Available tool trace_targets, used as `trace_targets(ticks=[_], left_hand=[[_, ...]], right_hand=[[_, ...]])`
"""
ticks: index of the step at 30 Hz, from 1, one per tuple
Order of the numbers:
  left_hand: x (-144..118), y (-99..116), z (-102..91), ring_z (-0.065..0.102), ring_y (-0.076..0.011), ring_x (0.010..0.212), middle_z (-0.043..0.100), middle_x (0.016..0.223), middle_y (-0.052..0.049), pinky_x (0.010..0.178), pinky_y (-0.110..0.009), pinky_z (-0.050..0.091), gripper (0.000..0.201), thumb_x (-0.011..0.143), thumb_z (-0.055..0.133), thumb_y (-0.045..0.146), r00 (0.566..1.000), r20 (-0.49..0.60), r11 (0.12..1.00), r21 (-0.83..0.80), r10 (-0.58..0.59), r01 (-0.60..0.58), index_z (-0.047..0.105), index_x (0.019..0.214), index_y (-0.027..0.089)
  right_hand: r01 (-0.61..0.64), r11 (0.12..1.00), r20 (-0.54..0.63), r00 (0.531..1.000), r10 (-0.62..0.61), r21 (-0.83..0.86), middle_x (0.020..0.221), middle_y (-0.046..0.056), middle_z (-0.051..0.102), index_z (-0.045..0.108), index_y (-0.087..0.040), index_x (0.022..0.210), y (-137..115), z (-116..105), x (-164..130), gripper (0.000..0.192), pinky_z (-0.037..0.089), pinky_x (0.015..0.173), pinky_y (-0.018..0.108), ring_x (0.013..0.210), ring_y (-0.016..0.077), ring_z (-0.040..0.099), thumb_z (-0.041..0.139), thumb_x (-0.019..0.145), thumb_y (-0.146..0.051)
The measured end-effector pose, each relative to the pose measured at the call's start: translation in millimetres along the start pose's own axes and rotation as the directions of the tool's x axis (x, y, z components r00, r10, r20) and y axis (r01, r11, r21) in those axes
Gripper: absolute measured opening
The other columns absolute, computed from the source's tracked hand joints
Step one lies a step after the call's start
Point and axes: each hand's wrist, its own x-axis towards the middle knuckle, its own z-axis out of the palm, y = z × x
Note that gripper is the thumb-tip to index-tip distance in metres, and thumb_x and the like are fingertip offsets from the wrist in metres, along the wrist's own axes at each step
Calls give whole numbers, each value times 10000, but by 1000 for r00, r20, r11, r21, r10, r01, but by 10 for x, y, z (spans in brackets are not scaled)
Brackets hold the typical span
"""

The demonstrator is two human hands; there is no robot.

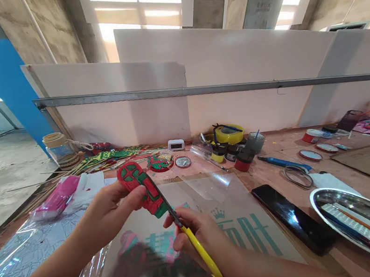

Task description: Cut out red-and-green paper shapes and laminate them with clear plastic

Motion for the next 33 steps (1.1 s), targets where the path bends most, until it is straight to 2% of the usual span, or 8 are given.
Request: trace_targets(ticks=[2, 4, 8, 11, 14, 20, 27, 33], left_hand=[[2, -15, 2, 542, -144, 627, 636, 661, -10, 585, -266, 414, 413, 969, 430, 428, 998, -64, 999, -38, 18, -20, 636, 725, 166], [-6, -15, 19, 536, -138, 619, 626, 650, -4, 582, -263, 411, 395, 973, 433, 401, 996, -81, 999, -36, 37, -40, 611, 708, 168], [-34, 21, 88, 532, -138, 601, 621, 631, 0, 561, -266, 390, 374, 967, 439, 363, 998, 10, 998, 21, 55, -55, 601, 692, 168], [-49, 41, 132, 547, -137, 596, 631, 633, 2, 561, -266, 396, 368, 975, 429, 353, 998, 38, 999, -2, 41, -41, 613, 716, 167], [-53, 42, 168, 536, -128, 589, 626, 633, 9, 551, -255, 400, 333, 964, 456, 337, 999, 13, 998, -38, 40, -39, 609, 721, 169], [-55, 35, 257, 538, -109, 590, 626, 642, 24, 552, -220, 445, 317, 964, 472, 327, 1000, -20, 981, -195, 24, -27, 605, 722, 171], [-67, 16, 276, 575, -121, 620, 656, 668, 9, 554, -222, 467, 324, 973, 478, 350, 1000, -20, 982, -188, -12, 8, 621, 746, 170], [-81, 13, 278, 614, -145, 646, 682, 705, -20, 566, -246, 496, 350, 978, 472, 404, 999, 0, 972, -229, -45, 44, 629, 776, 165]], right_hand=[[25, 1000, 31, 999, -25, -4, 663, -48, 409, 614, -188, 945, 4, 2, -6, 727, 281, 496, 235, 547, 101, 334, 657, 643, -848], [52, 998, 70, 996, -50, -19, 703, -37, 419, 595, -189, 963, -2, 3, -12, 735, 307, 525, 243, 576, 108, 346, 619, 669, -862], [130, 990, 106, 987, -124, -55, 748, -16, 431, 536, -198, 867, -2, -9, -22, 716, 339, 549, 255, 617, 123, 363, 515, 712, -897], [154, 984, 94, 985, -146, -88, 750, -10, 436, 506, -207, 843, 4, -15, -36, 686, 360, 551, 257, 618, 127, 365, 491, 742, -885], [143, 985, 72, 988, -136, -94, 754, -6, 436, 499, -209, 832, -6, -8, -52, 686, 363, 540, 252, 619, 128, 370, 484, 740, -888], [167, 985, 81, 983, -162, -50, 743, -15, 409, 546, -195, 891, 33, -23, -32, 704, 288, 497, 231, 619, 122, 328, 496, 741, -881], [68, 997, 42, 997, -70, 48, 765, -7, 422, 588, -190, 868, 37, -18, -27, 738, 278, 511, 224, 644, 123, 325, 607, 634, -889], [46, 998, 23, 999, -48, 46, 691, -37, 350, 560, -195, 837, 34, -5, -36, 755, 186, 437, 215, 568, 99, 242, 605, 597, -910]])
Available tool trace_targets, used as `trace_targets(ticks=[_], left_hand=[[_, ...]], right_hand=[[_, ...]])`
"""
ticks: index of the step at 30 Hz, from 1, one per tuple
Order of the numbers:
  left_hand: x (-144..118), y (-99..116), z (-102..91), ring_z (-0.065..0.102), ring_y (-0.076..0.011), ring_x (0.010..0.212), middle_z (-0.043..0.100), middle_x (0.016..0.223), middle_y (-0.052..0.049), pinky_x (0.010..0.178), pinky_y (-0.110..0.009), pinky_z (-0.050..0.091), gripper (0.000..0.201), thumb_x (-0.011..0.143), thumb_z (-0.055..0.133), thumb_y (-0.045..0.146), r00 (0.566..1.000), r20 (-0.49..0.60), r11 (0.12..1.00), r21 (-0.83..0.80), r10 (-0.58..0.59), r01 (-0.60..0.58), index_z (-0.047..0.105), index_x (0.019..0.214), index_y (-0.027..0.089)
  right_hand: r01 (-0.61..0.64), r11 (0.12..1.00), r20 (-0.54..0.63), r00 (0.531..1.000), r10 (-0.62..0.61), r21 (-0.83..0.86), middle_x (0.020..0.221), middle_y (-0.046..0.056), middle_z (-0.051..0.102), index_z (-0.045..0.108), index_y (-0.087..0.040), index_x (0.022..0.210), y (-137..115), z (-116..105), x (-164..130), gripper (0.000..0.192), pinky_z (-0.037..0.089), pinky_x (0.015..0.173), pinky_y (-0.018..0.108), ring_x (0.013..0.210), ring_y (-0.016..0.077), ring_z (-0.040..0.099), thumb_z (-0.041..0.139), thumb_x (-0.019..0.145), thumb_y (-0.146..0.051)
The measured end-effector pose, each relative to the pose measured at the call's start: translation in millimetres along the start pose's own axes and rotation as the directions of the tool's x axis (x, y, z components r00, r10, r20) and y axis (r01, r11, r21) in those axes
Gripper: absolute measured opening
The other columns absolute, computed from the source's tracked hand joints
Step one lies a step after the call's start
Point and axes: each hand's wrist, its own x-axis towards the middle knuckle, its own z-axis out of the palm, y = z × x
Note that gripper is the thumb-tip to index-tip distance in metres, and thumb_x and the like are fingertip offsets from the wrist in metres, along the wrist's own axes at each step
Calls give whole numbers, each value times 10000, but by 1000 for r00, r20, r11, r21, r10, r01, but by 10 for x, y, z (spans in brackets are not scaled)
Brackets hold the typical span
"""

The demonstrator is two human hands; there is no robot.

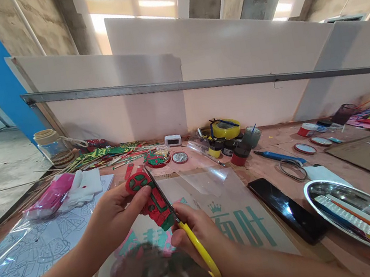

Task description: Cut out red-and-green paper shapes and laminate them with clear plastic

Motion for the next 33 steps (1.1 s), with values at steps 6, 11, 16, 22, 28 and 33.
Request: trace_targets(ticks=[6, 11, 16, 22, 28, 33], left_hand=[[-1, 4, -2, 604, -138, 641, 675, 696, -13, 568, -242, 488, 353, 981, 469, 400, 1000, 8, 1000, -19, 6, -6, 627, 766, 169], [-6, 12, -4, 565, -116, 619, 643, 670, 6, 559, -221, 460, 338, 975, 480, 367, 999, -1, 999, -24, 34, -34, 613, 734, 172], [4, 35, -18, 527, -109, 590, 598, 630, 14, 552, -219, 438, 365, 968, 470, 367, 999, -19, 999, -24, 40, -40, 591, 688, 167], [15, 48, -63, 418, -99, 511, 460, 540, 35, 484, -230, 349, 475, 973, 390, 444, 997, -81, 1000, 20, -8, 9, 429, 570, 195], [-33, 17, 45, 465, -105, 565, 528, 607, 34, 553, -235, 354, 417, 1004, 366, 369, 995, 40, 978, 181, 96, -102, 494, 654, 183], [-57, 17, 107, 434, -97, 542, 491, 584, 46, 530, -225, 329, 412, 1005, 367, 357, 991, 59, 975, 184, 119, -128, 470, 645, 186]], right_hand=[[-18, 1000, -15, 1000, 18, 11, 666, -46, 338, 581, -189, 832, -24, 18, 0, 759, 198, 428, 214, 549, 91, 242, 618, 589, -906], [8, 1000, -23, 1000, -8, 0, 663, -43, 348, 623, -178, 823, -19, 10, 8, 744, 200, 426, 213, 550, 90, 244, 630, 606, -890], [20, 1000, -20, 1000, -20, 1, 671, -29, 402, 609, -181, 777, 56, -24, 36, 728, 236, 461, 227, 573, 104, 300, 651, 580, -881], [-3, 999, 13, 1000, 3, -38, 672, -27, 416, 624, -184, 840, 104, -30, 18, 763, 268, 467, 231, 566, 112, 333, 624, 578, -901], [190, 972, 22, 982, -189, -135, 784, 18, 495, 634, -189, 1077, -97, 32, 1, 751, 405, 529, 261, 615, 145, 405, 462, 788, -860], [265, 947, 58, 964, -258, -184, 882, 68, 592, 633, -206, 1189, -196, 22, 17, 769, 521, 724, 358, 783, 235, 548, 433, 812, -846]])
